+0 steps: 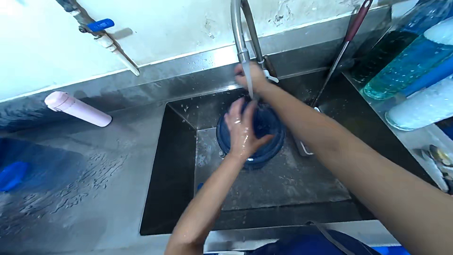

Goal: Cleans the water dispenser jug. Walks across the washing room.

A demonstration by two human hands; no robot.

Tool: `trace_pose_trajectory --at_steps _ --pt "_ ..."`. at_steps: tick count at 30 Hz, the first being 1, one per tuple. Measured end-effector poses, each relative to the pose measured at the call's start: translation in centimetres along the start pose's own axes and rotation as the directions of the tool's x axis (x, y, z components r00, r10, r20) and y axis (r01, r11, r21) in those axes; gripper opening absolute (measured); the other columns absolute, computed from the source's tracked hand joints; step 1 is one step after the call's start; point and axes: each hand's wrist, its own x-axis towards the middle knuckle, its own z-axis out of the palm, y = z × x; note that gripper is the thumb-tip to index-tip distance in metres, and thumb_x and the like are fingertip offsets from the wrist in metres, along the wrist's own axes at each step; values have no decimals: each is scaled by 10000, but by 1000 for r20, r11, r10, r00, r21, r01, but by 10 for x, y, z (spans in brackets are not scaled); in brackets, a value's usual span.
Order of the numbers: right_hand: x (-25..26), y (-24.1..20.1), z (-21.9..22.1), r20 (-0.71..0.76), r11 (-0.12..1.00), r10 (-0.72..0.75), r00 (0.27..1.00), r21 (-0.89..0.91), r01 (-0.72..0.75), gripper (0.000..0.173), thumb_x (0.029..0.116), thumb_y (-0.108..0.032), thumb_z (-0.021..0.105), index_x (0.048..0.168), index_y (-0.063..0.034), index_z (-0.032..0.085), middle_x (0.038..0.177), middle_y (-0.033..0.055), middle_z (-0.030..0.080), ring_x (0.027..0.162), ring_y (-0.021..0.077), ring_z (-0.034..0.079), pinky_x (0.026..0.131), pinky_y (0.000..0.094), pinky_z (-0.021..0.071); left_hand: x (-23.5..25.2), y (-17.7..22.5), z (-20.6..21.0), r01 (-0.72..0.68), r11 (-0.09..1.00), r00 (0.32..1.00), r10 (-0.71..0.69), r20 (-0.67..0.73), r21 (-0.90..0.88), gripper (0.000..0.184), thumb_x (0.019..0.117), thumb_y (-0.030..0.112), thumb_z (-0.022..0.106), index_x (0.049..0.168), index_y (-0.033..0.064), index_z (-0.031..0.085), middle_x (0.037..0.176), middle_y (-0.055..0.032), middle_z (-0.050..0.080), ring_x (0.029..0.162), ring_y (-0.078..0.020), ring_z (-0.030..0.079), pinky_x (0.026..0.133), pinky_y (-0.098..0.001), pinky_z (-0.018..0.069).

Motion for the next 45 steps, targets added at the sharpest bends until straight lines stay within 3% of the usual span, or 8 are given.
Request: trace_pose_trajectory --at_steps 5,10,16,19,28,37,41,45 --pt "10 112 13 262 793 354 898 426 -436 740 970 -264 712 1539 -18 310 1339 274 586 1172 395 603 978 559 492 -7 -8 28 662 750 739 -648 184 -19 1146 788 428 867 1607 -23 204 1679 -279 146 1574 -437 70 1207 -705 -36" --pt "21 94 -63 184 987 160 970 -55 -152 672 933 -265 744 1416 109 465 1294 378 580 1231 541 558 1021 726 401 -10 -20 38 574 808 793 -589 155 134 955 892 390 772 1587 -32 271 1635 -245 319 1566 -418 165 1219 -680 -23" --pt "-22 -109 -70 -75 718 -107 991 684 129 589 1016 -215 631 1457 69 364 1295 204 598 1158 197 626 984 327 522 18 -80 19 364 911 872 -406 275 193 964 851 449 807 1508 -113 381 1559 -343 384 1514 -449 305 1243 -648 105" --pt "-16 -93 -31 32 747 -263 964 639 183 879 966 -161 693 1590 69 119 1494 275 477 1307 291 561 1084 392 475 24 -85 16 375 899 845 -432 316 226 946 892 464 761 1540 -85 345 1617 -303 314 1554 -435 199 1254 -621 51" --pt "-60 0 60 84 917 -346 934 241 318 393 899 -193 725 1228 16 678 1194 225 689 1104 371 669 945 566 513 15 -82 13 404 862 819 -489 298 306 841 973 520 633 1576 6 350 1655 -203 313 1584 -387 125 1231 -673 -3" --pt "-64 -55 31 182 936 -341 922 -25 351 637 909 -322 754 1371 66 549 1435 333 483 1374 508 431 1073 677 370 -117 -183 -180 495 647 728 -673 130 580 890 836 445 819 1537 55 434 1684 -233 203 1550 -504 126 1122 -827 115" --pt "-115 -126 135 483 877 -433 761 32 479 470 955 -281 715 1313 10 629 1331 260 591 1240 427 587 986 586 509 -138 -239 -225 709 352 480 -876 -52 611 1113 802 418 850 1620 11 214 1693 -282 65 1549 -533 6 1147 -803 44" --pt "-164 -138 361 906 908 -302 295 179 380 604 904 -119 760 1450 1 534 1542 292 420 1416 526 383 1090 705 357 -137 -250 -217 700 337 458 -888 -33 630 1162 804 438 840 1632 10 146 1693 -289 27 1545 -544 -1 1160 -785 63"
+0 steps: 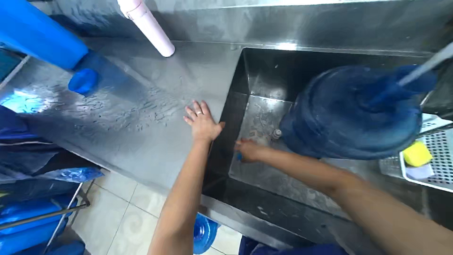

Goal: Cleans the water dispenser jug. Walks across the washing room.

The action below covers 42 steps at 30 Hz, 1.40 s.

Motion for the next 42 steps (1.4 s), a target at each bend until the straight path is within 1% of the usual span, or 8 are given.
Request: trace_pose_trajectory --at_steps 9,14,21,27,31,34,38,42 --pt "37 120 162 85 931 290 953 205 -301 465 983 -1 607 1444 2 541 1565 267 412 1466 517 318 1142 668 326 1 -1 -10 -19 1000 998 18 65 10 1133 814 447 816 1626 -5 167 1697 -279 9 1547 -537 -30 1171 -754 27" --pt "-123 62 49 -208 901 266 941 402 -165 542 874 -9 771 1359 104 555 1327 342 576 1231 473 576 1067 576 441 0 -12 -1 -274 955 961 267 -69 -112 925 840 293 802 1577 -9 330 1664 -342 102 1519 -595 51 1130 -811 49" --pt "-322 3 -190 -813 950 235 534 308 52 238 1030 -45 547 1212 23 684 1114 132 714 1007 159 668 914 313 515 -86 233 -60 -984 14 105 848 -519 -175 732 883 363 723 1428 -72 501 1555 -410 306 1459 -545 319 1199 -593 288" --pt "-412 82 -200 -703 543 458 545 706 454 377 1123 -272 328 1353 -48 524 1085 78 689 849 138 696 752 309 585 -117 360 -99 -966 259 245 894 -375 -15 326 1072 147 471 1177 -137 589 1172 -359 600 1086 -504 624 940 -593 491" --pt "-447 250 -69 -718 851 492 492 516 -98 273 1034 -30 533 1269 75 625 1164 239 682 1016 332 679 937 475 543 -97 366 -103 -847 531 512 832 -212 38 255 1000 49 591 1134 -166 624 1217 -419 573 1189 -601 535 1012 -721 392" --pt "-431 341 28 -343 714 691 637 466 -523 411 977 -30 625 1382 32 597 1431 320 537 1334 510 504 1106 668 375 -110 368 -87 -876 386 363 923 -131 289 160 890 48 701 1003 -64 717 1143 -348 646 1176 -569 565 984 -740 380" --pt "-413 380 63 -349 603 794 498 554 -574 655 965 -127 688 1520 72 403 1607 343 287 1479 531 295 1181 655 278 -98 380 -109 -663 746 735 665 -131 65 244 984 70 632 1102 -140 669 1358 -390 520 1313 -551 468 1101 -675 330" --pt "-393 396 62 -323 507 862 391 586 -632 646 945 -21 661 1511 100 375 1561 355 348 1449 541 337 1125 651 365 -126 388 -98 -726 650 688 683 -246 -224 115 907 7 678 897 -107 694 1172 -282 639 1164 -389 576 1007 -544 431"
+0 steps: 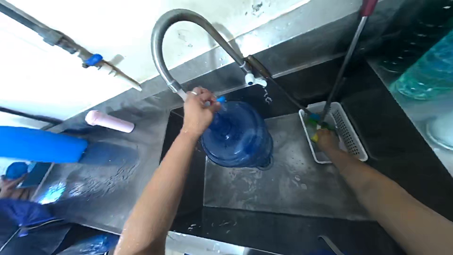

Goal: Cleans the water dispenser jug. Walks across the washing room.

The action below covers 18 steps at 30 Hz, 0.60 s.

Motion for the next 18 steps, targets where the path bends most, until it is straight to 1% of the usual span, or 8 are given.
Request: trace_pose_trajectory --at_steps 3,5,7,10,13,14,16,18 --pt "7 1 -14 16 993 28 999 117 -29 498 999 -49 603 1437 137 456 1487 371 443 1410 521 417 1135 637 364 -25 12 10 142 875 985 -172 -23 -463 140 907 -32 579 805 41 642 957 -6 677 918 -38 629 831 -244 524" --pt "-2 -8 -51 -68 903 1 998 429 29 431 1019 -82 597 1372 150 514 1371 393 532 1311 511 514 1111 621 384 -45 13 16 205 687 965 -261 26 -697 225 935 -24 500 795 99 626 972 35 694 890 -20 642 803 -231 538" --pt "-34 -37 -98 -255 732 -114 960 632 255 430 994 -37 619 1368 139 499 1280 387 564 1159 489 583 1006 619 460 -58 16 31 226 493 946 -318 68 -840 309 963 -31 441 780 123 638 968 35 720 872 -41 665 791 -243 557" --pt "-129 -125 -140 -544 463 -418 727 561 686 596 838 24 658 1397 49 451 1460 255 496 1212 300 593 962 467 527 -62 34 73 250 317 916 -384 118 -915 236 1021 -5 450 882 102 607 855 25 666 770 -66 647 742 -267 573" --pt "-196 -224 -115 -663 337 -580 473 333 881 576 796 -164 753 1305 50 589 1523 346 394 1417 524 374 1122 655 359 -69 50 111 184 367 939 -339 54 -912 152 1041 100 465 1049 85 616 807 45 622 687 -7 596 637 -212 523" --pt "-198 -237 -112 -677 351 -533 507 368 861 467 862 -144 699 1286 43 643 1452 334 480 1363 509 434 1088 647 381 -75 53 114 163 357 944 -328 40 -920 152 1036 68 461 1058 42 609 848 12 618 743 -39 600 705 -249 531" --pt "-192 -244 -111 -651 413 -334 681 548 727 363 1065 -209 465 1263 29 655 1229 206 653 1084 272 638 940 460 524 -91 53 115 152 352 958 -283 50 -923 116 1015 -8 501 1003 -47 610 909 -63 608 834 -114 603 823 -327 540" --pt "-216 -246 -91 -643 456 -190 741 611 647 422 1107 -214 370 1372 21 598 1321 239 630 1161 324 632 1005 510 491 -105 45 113 177 352 959 -270 82 -919 118 1022 -15 517 964 -50 613 867 -58 620 791 -96 605 783 -296 538"
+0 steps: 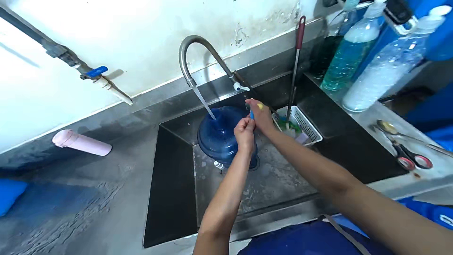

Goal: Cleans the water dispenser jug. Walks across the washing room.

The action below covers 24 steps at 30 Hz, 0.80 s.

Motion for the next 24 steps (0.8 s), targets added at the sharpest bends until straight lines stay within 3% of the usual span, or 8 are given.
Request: trace_pose_trajectory --at_steps 2,6,10,12,17,19,22,24 --pt "-38 -4 8 17 999 -34 999 -36 35 475 1089 -137 385 1539 13 422 1568 290 403 1452 424 403 1190 563 325 -1 3 -10 6 1000 1000 -6 7 -4 118 1029 14 523 987 -35 622 789 -24 602 696 -60 570 688 -250 506" --pt "-38 11 9 -88 1000 -10 996 -23 8 493 1125 -195 278 1504 83 426 1472 315 508 1372 398 510 1157 520 373 -30 11 -24 50 998 993 -47 111 -30 129 1040 12 510 1067 -78 599 993 -95 626 860 -109 607 836 -299 539" --pt "-90 -9 45 -136 968 -233 963 -128 217 494 1050 -87 404 1511 89 418 1577 355 334 1474 506 318 1213 578 274 -27 25 -44 61 996 992 -69 110 69 153 1048 74 521 1096 -32 621 884 -48 611 745 -62 561 721 -256 497" --pt "-89 -10 48 -132 965 -232 964 -152 212 418 1051 -99 449 1429 47 552 1501 375 415 1385 553 397 1136 630 338 -32 23 -54 101 994 986 -105 132 39 140 1058 110 505 1075 11 602 843 -14 590 707 -41 566 693 -230 510" --pt "-59 -18 26 -12 979 -61 998 -195 57 400 1099 -195 384 1133 103 649 1036 258 674 983 341 658 902 526 506 -39 24 -92 175 983 952 -157 262 -49 145 1083 106 435 1015 66 557 878 4 603 753 -63 626 769 -248 566" --pt "-67 -27 29 -39 917 -133 990 -384 108 374 1081 -188 427 1126 93 669 1062 283 693 1020 427 680 888 607 507 -42 21 -93 134 991 968 -132 213 9 237 1110 190 425 1190 17 566 1041 -73 616 882 -117 637 829 -309 561" --pt "-87 -28 47 15 826 -320 947 -486 287 321 976 -111 585 1223 86 641 1092 299 699 1022 474 692 848 639 543 -51 21 -84 122 992 941 -114 319 -7 564 1110 445 224 1516 70 337 1389 -155 516 1186 -206 546 991 -413 481" --pt "-101 -34 44 123 873 -291 949 -372 316 406 969 -107 624 1314 87 536 995 276 697 881 422 708 773 586 564 -49 21 -88 210 978 928 -198 316 -5 607 1083 565 154 1313 123 502 1057 -26 629 887 -77 614 756 -269 537"
